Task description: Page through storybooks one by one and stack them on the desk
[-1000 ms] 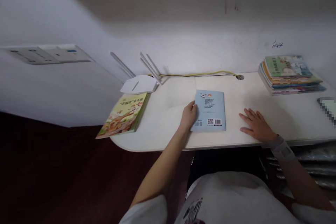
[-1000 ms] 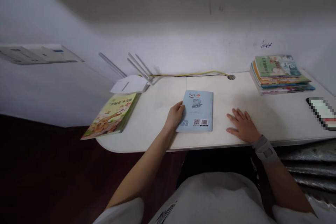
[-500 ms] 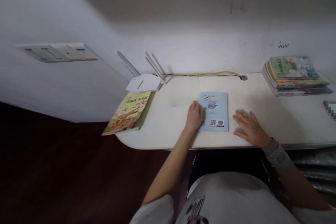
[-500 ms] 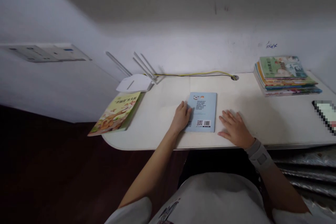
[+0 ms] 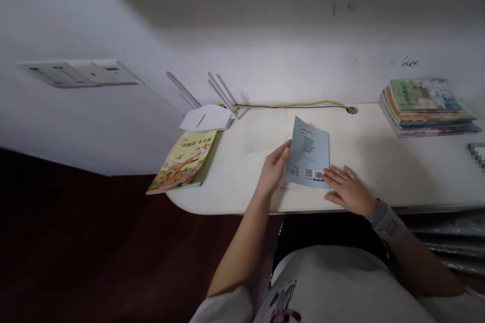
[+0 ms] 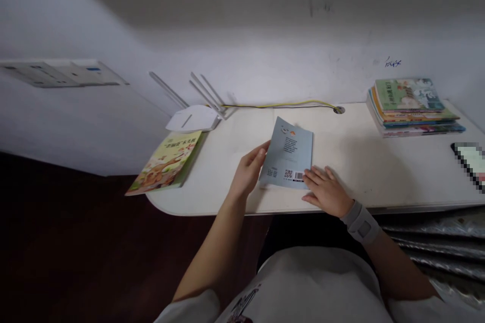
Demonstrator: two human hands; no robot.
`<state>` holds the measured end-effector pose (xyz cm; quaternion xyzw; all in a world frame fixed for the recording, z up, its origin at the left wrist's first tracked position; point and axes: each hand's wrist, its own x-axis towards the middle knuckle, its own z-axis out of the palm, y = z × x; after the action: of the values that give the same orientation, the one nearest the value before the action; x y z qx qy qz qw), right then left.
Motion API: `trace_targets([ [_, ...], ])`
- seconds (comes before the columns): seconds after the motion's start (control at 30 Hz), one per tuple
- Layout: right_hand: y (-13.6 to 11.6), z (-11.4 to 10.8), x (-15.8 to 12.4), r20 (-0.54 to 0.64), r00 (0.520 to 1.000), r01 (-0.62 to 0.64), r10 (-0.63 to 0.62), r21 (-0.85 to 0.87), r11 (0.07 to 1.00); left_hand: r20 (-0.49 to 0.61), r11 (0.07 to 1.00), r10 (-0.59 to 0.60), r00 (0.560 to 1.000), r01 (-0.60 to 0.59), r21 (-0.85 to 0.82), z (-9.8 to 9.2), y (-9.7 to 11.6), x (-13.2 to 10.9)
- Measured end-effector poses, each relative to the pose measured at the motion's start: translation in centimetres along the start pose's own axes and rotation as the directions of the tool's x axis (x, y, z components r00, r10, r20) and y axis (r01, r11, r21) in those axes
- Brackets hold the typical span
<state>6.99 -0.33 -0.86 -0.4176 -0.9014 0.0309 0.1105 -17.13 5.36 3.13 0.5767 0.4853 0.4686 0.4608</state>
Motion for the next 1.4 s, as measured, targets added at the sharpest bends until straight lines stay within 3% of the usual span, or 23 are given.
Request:
trace_targets([
  [0.1, 0.3, -0.1, 0.2, 0.0, 1.0, -0.01, 0.01, 0.073, 0.997, 0.085, 0.967, 0.068, 0.994, -0.044, -0.252, 1.6, 1.3, 0.1],
  [0.17, 0.8, -0.4, 0.2, -0.02, 1.0, -0.011, 0.015, 0.172, 0.985, 0.119, 0.957, 0.111, 0.987, -0.074, -0.28, 3.3, 1.3, 0.6],
  [0.27, 2.5, -0.9, -0.5, -0.115, 0.987, -0.078, 0.116, 0.29, 0.954, 0.218, 0.977, 0.211, 0.953, -0.198, -0.081, 6.0, 0.8, 1.6],
  [0.33, 4.0, -1.2, -1.5, -0.193, 0.95, -0.191, 0.246, 0.266, 0.945, 0.327, 0.943, 0.257, 0.91, -0.309, 0.119, 7.6, 0.4, 2.1],
  [0.43, 6.2, -0.9, -3.5, -0.238, 0.89, -0.369, 0.389, 0.125, 0.921, 0.478, 0.839, 0.192, 0.857, -0.396, 0.373, 9.7, -0.3, 2.5],
  [0.57, 7.7, 0.2, -5.5, -0.176, 0.889, -0.43, 0.422, -0.007, 0.903, 0.559, 0.63, 0.092, 0.824, -0.483, 0.608, 11.6, -1.4, 2.5],
  [0.7, 7.9, 0.6, -6.0, -0.193, 0.88, -0.439, 0.434, 0.02, 0.898, 0.586, 0.54, 0.066, 0.808, -0.522, 0.66, 12.0, -1.8, 2.3],
  [0.77, 7.8, 0.4, -5.9, -0.215, 0.867, -0.447, 0.451, 0.069, 0.892, 0.584, 0.547, 0.058, 0.81, -0.515, 0.66, 11.8, -1.6, 2.2],
  [0.97, 6.5, -1.2, -5.0, -0.194, 0.903, -0.389, 0.383, 0.006, 0.921, 0.576, 0.615, 0.091, 0.812, -0.501, 0.609, 11.3, -0.9, 2.1],
  [1.07, 6.2, -2.3, -4.4, -0.247, 0.847, -0.468, 0.471, 0.075, 0.88, 0.586, 0.63, 0.087, 0.805, -0.5, 0.594, 11.2, -1.0, 2.2],
  [1.2, 6.5, -3.0, -4.1, -0.267, 0.762, -0.498, 0.591, 0.342, 0.797, 0.584, 0.638, 0.093, 0.807, -0.499, 0.587, 11.1, -1.0, 2.2],
  [1.27, 6.6, -2.8, -4.1, -0.245, 0.773, -0.484, 0.586, 0.37, 0.793, 0.576, 0.644, 0.103, 0.811, -0.496, 0.583, 11.1, -0.9, 2.1],
  [1.4, 6.3, -1.7, -3.4, -0.21, 0.829, -0.468, 0.519, 0.251, 0.848, 0.565, 0.668, 0.127, 0.815, -0.492, 0.559, 10.8, -0.8, 2.1],
])
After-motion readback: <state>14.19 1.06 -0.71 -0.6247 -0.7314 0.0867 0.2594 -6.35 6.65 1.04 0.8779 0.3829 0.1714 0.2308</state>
